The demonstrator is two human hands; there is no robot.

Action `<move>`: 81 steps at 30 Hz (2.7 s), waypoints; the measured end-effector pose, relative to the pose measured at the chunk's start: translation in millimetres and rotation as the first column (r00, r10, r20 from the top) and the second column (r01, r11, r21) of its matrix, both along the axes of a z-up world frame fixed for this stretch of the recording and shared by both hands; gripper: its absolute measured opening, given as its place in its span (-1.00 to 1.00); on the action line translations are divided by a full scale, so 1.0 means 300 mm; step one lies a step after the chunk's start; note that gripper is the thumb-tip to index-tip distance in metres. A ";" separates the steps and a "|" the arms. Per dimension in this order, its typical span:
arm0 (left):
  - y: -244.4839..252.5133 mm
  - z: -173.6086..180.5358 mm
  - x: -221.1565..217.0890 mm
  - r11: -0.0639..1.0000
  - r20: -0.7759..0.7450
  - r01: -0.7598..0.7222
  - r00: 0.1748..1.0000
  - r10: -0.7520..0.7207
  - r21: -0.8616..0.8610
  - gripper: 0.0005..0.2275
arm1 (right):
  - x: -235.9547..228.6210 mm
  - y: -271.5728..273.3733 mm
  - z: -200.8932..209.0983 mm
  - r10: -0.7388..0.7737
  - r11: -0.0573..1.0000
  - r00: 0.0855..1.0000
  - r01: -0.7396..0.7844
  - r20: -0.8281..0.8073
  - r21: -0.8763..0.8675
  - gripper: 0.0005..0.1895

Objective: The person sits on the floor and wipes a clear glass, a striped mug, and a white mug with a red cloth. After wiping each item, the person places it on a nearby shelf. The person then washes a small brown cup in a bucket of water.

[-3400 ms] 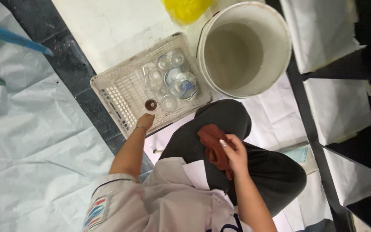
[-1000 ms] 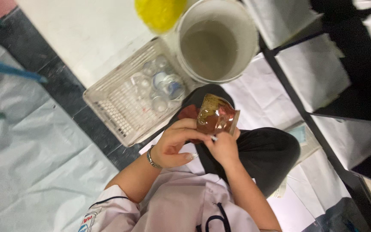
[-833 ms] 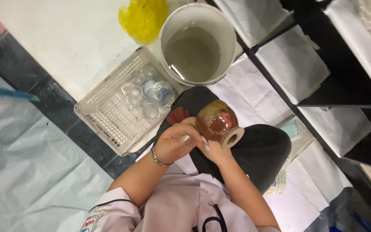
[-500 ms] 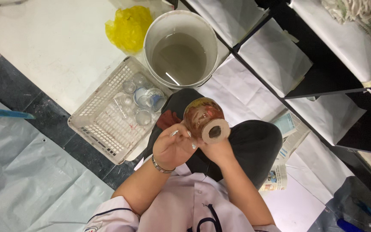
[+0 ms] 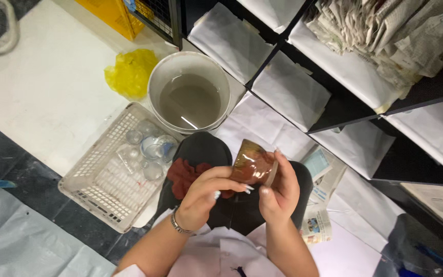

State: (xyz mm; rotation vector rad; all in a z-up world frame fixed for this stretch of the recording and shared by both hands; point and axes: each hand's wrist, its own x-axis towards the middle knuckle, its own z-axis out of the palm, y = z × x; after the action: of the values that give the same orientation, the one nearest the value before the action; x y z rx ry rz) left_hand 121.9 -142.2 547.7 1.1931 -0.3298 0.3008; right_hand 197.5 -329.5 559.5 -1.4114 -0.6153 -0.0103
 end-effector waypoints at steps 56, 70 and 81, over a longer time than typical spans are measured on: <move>-0.135 0.005 0.104 0.782 0.151 -0.366 0.929 0.338 0.504 -0.26 | -0.029 -0.057 -0.268 0.631 0.721 0.435 -0.022 -0.643 0.693 -0.45; 0.218 -0.198 0.351 0.414 0.275 -0.498 0.828 0.489 0.762 -0.34 | 0.145 -0.130 -0.509 0.387 0.855 0.431 0.163 -0.815 0.492 -0.81; 0.508 -0.961 0.839 0.152 -0.180 0.109 0.770 0.613 0.982 -0.33 | 0.374 -0.183 -0.646 -0.149 0.935 0.463 0.353 -0.874 0.028 -0.66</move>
State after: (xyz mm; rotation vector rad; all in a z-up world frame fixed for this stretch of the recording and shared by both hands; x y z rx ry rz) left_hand 373.6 10.2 259.3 2.6412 0.3722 -0.0382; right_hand 309.7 -384.5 365.7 -1.0914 0.4593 0.3799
